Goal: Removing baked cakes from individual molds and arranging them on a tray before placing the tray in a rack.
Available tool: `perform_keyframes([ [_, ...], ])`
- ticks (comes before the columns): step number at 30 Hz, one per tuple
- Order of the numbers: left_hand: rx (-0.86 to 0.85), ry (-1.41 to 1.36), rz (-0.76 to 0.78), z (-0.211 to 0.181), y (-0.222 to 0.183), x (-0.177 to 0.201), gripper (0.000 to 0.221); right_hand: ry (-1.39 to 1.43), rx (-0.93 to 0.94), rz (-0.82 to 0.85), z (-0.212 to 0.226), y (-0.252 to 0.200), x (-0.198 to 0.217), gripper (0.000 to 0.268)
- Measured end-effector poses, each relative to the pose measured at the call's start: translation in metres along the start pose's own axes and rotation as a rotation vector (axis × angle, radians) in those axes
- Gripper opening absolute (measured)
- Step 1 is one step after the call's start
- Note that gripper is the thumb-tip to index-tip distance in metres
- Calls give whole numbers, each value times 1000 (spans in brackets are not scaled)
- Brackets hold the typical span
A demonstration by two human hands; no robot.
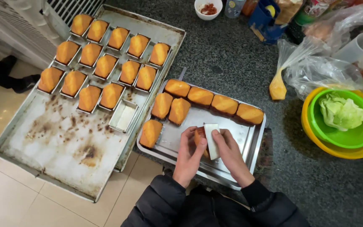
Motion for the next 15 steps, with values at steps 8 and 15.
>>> perform_keyframes([
  [8,76,342,169,2,44,14,94,123,-140,-159,58,-44,5,79],
  [15,-170,1196,403,38,61,10,93,776,-175,89,5,16,-4,66],
])
Point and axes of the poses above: each hand's wrist, its own y-axis towards the middle knuckle, its own x-axis out of the back of the hand, z = x × y, the point moved 2 cm from there along y, towards the middle knuckle, and after that the axes turned 15 degrees about -x, right-handed, at the moved point
